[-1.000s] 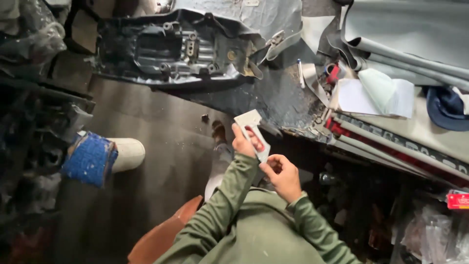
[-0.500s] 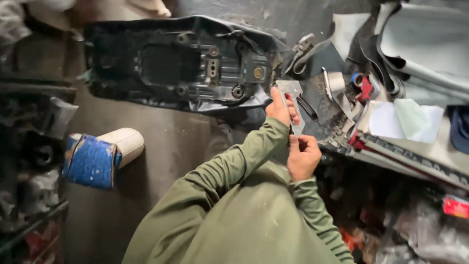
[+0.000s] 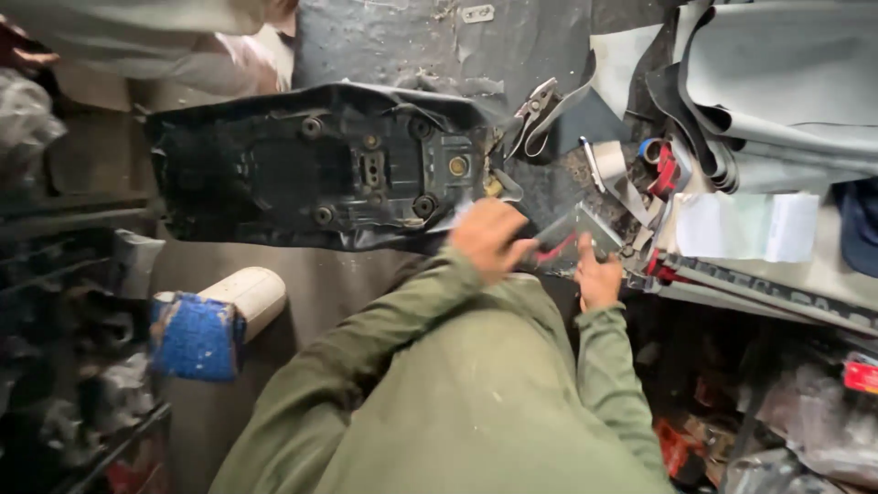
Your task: The person works on a motorcycle seat at a workshop bench, marking the old cover with a marker, cutting and trimming the cover material, and using a staple gun to fasten the new cover onto the seat pan. At the end the person lifts and holds the recovered seat.
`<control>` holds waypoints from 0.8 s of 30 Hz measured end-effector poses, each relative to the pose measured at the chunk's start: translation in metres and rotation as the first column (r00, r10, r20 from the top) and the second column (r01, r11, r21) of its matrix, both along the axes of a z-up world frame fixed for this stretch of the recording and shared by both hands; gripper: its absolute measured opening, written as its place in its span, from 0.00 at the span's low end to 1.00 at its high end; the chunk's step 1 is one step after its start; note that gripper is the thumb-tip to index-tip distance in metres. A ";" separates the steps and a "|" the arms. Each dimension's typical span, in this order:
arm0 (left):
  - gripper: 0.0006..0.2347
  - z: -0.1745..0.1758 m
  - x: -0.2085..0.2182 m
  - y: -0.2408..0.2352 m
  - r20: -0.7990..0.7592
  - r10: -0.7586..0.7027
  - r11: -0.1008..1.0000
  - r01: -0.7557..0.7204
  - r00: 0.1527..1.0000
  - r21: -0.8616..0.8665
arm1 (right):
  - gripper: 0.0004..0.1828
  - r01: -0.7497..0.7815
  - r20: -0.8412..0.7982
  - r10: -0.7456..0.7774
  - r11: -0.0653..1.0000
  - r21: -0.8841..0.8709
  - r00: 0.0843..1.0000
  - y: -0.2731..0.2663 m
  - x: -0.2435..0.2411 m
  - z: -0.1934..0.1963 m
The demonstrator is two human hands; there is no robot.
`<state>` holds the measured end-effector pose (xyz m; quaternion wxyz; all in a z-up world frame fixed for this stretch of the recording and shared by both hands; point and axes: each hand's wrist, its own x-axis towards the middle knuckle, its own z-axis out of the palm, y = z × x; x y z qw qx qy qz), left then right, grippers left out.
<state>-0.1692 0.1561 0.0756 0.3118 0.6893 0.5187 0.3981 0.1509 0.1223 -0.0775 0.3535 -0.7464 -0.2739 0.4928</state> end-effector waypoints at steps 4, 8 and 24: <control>0.36 -0.015 -0.092 -0.037 -0.386 0.235 0.972 -0.208 0.892 0.111 | 0.24 -0.306 0.561 0.189 0.944 0.121 0.806 0.051 0.003 -0.017; 0.48 -0.075 -0.139 -0.079 -0.737 0.152 0.882 -0.426 0.659 -0.199 | 0.25 -0.497 0.931 0.133 0.866 0.058 0.339 0.079 0.006 0.013; 0.25 0.029 -0.204 -0.010 -0.518 0.141 0.958 -0.249 0.844 -0.145 | 0.17 -0.898 0.705 0.571 0.149 0.415 0.421 0.105 -0.176 0.132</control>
